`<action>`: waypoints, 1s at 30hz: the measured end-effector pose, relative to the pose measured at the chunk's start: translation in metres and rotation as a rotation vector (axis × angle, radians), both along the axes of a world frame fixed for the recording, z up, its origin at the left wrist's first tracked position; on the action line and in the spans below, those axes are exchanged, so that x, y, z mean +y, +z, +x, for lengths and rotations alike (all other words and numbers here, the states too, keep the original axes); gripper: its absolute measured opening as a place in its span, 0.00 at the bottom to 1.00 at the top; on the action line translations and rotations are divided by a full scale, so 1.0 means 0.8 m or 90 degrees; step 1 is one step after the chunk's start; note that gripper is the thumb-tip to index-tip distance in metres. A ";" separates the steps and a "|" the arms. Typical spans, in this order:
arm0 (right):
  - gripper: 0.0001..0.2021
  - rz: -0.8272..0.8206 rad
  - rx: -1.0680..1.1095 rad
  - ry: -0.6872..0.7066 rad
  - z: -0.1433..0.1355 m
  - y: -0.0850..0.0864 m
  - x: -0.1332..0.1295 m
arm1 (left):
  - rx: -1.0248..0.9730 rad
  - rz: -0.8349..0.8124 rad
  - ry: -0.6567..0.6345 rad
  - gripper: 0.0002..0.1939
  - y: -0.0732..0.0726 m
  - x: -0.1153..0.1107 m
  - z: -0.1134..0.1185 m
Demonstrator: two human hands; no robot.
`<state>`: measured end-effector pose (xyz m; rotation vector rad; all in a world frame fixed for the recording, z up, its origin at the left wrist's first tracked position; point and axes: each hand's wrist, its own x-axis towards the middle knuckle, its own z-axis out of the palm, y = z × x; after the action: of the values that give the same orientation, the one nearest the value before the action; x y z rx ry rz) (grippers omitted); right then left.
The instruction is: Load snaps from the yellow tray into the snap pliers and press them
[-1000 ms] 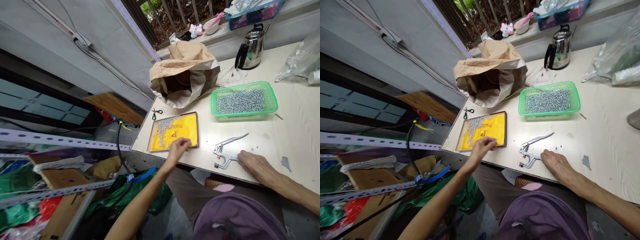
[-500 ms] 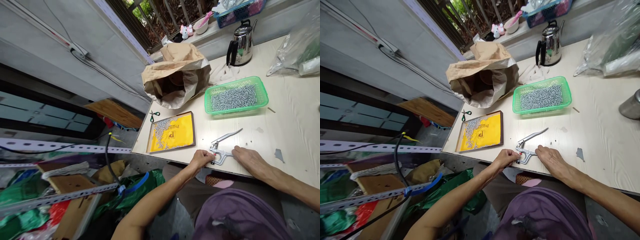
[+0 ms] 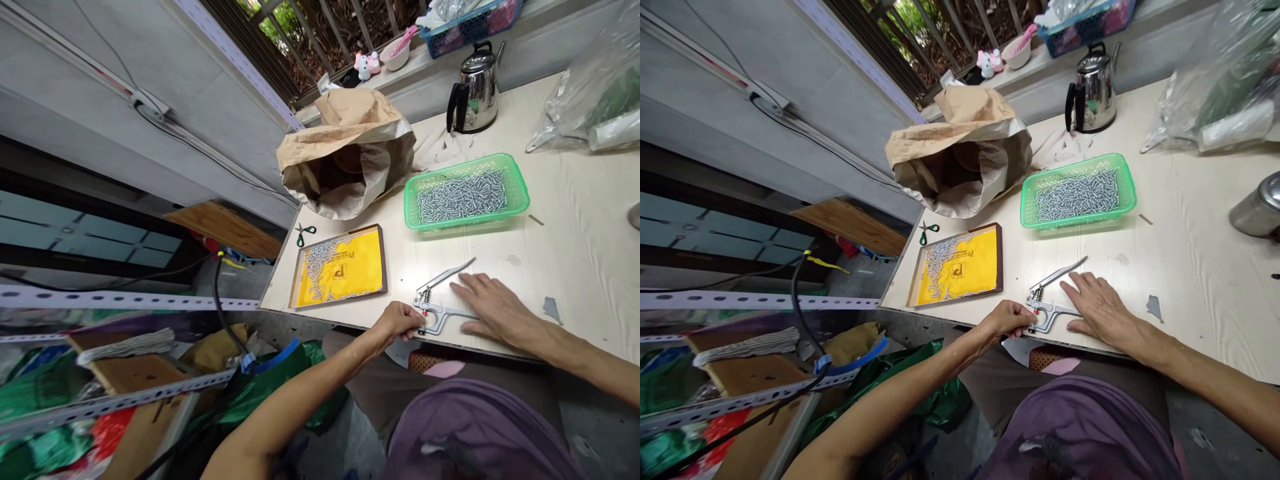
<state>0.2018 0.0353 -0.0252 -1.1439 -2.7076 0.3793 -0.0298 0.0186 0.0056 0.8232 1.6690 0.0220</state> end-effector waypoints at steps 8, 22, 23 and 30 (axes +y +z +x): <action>0.44 0.016 -0.094 0.020 0.000 0.004 0.039 | 0.002 0.006 0.021 0.11 -0.016 -0.010 -0.004; 0.29 -0.077 -0.051 -0.004 -0.007 0.018 -0.001 | 0.226 0.586 -0.367 0.08 -0.019 -0.031 0.005; 0.28 -0.080 -0.048 -0.009 -0.006 0.018 -0.004 | 0.221 0.647 -0.420 0.12 -0.028 -0.027 0.010; 0.38 -0.102 -0.027 -0.045 0.001 0.029 -0.013 | 0.209 0.684 -0.637 0.31 -0.051 0.010 0.044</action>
<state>0.2028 0.0251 -0.0018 -1.2993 -2.7050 0.5759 0.0058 0.0262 -0.0353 2.5104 1.2800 0.0963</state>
